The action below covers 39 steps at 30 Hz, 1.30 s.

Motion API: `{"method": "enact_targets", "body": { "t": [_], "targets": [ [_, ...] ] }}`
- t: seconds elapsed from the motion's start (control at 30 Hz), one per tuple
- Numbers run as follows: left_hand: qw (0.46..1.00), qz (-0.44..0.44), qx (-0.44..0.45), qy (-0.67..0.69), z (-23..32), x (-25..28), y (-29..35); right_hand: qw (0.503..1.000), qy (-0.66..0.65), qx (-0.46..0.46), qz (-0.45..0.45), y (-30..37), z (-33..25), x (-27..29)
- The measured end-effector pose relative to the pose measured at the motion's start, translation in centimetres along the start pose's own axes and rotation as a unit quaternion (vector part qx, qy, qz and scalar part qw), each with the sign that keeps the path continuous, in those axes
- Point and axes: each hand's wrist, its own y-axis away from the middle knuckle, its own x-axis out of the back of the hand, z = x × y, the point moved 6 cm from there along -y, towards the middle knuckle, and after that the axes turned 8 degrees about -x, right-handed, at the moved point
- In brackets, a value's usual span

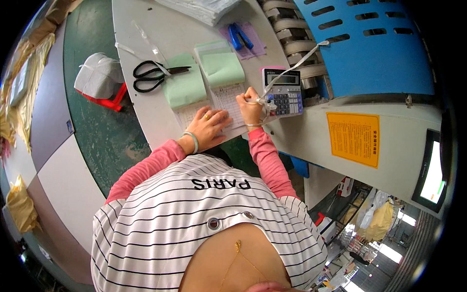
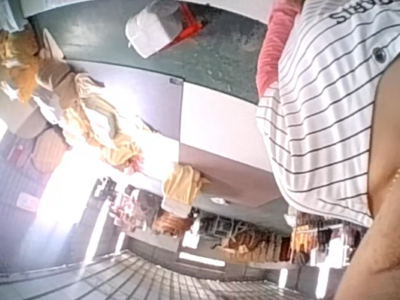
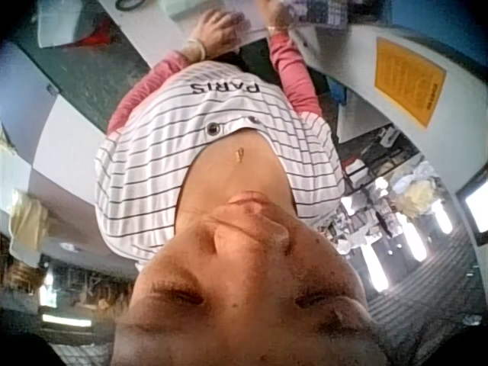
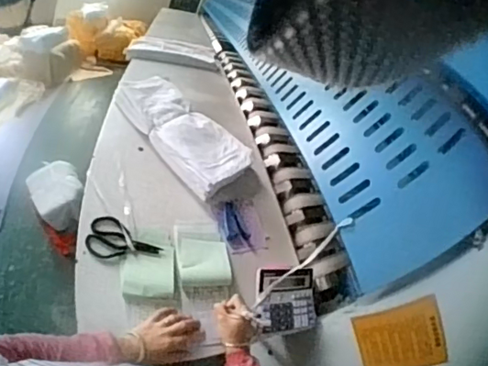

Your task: The person writes on a document with a pen, then folds a stack of white fabric items on a table. They use scissors to cut a plastic bag and place the folded items inside. The person then returns to the document to write and uses a calculator.

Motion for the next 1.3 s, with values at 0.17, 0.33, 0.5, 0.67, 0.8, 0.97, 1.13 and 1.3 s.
{"method": "enact_targets", "body": {
  "t": [0.17, 0.33, 0.5, 0.67, 0.8, 0.97, 1.13, 1.3],
  "targets": [
    [1.000, 0.003, -0.003, -0.003, 0.0, -0.1, 0.0, 1.000, -0.002, -0.004, -0.011, 0.1, 0.0, -0.1],
    [1.000, 0.003, -0.003, 0.000, 0.0, -0.1, 0.0, 0.999, -0.021, -0.024, 0.019, 0.1, 0.1, 0.6],
    [1.000, 0.003, -0.001, -0.003, 0.0, 0.1, 0.0, 0.997, 0.062, -0.032, 0.017, -0.1, 0.0, 0.6],
    [1.000, 0.007, -0.008, 0.003, 0.1, 0.1, 0.0, 0.999, 0.019, -0.017, 0.020, -0.2, 0.4, 0.5],
    [1.000, 0.002, -0.001, 0.004, 0.1, 0.1, 0.0, 0.999, 0.025, -0.010, 0.025, -0.2, 0.8, 0.5],
    [1.000, 0.002, 0.003, 0.005, 0.0, 0.0, 0.0, 0.999, -0.004, -0.027, 0.037, -0.1, -0.2, 0.7],
    [1.000, 0.003, 0.002, 0.004, 0.1, 0.1, 0.0, 0.998, 0.031, -0.019, 0.043, -0.2, 0.4, 0.6],
    [1.000, 0.005, -0.003, 0.001, 0.1, 0.2, 0.0, 0.999, -0.005, -0.021, 0.041, -0.1, 0.1, 0.7]
  ]
}}
